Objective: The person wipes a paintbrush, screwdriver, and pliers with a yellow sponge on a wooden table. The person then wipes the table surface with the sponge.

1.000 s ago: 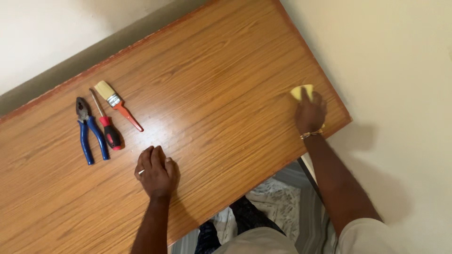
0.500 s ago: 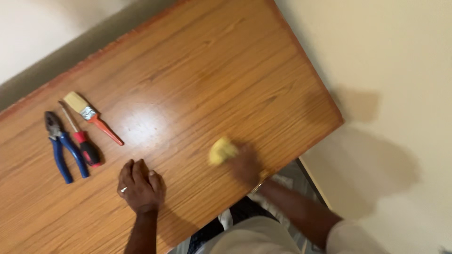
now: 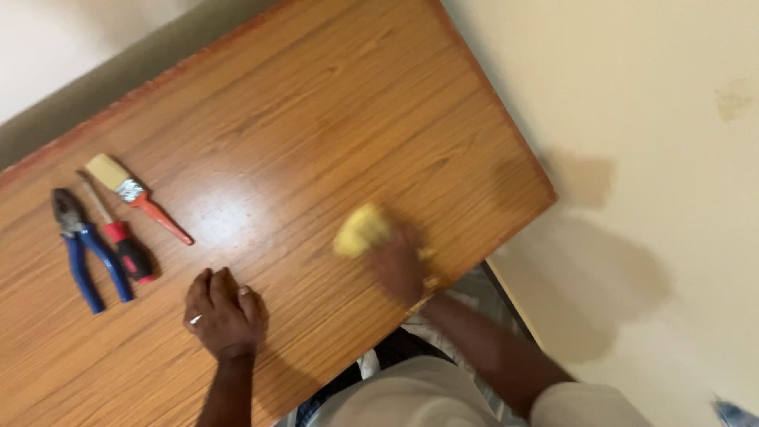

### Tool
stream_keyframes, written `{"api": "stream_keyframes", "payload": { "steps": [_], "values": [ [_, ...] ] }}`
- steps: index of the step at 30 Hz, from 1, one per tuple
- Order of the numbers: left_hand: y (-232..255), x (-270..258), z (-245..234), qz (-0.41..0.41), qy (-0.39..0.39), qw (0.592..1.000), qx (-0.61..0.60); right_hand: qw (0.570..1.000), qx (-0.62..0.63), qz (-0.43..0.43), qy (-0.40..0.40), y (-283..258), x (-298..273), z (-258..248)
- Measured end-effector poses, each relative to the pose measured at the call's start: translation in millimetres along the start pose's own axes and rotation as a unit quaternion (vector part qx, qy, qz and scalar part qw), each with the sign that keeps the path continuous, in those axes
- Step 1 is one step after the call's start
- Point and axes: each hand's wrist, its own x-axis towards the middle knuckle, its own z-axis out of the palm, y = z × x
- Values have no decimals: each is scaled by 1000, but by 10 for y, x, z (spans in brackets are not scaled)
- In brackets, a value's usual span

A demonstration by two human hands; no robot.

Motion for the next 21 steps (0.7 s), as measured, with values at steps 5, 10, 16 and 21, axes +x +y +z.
{"api": "stream_keyframes", "payload": {
  "steps": [5,10,16,21],
  "values": [
    [56,26,-62,-4,4,1000,4,951,148,-257,-91,-1399,81,168],
    [5,25,-14,-18,8,1000,-6,989,8,-148,-15,-252,1302,288],
    [-34,55,-62,-27,6,999,-41,998,-46,3,42,-128,1974,88],
    [-65,19,-32,-26,9,997,-68,960,37,-256,-107,-1583,475,282]
  ]
}}
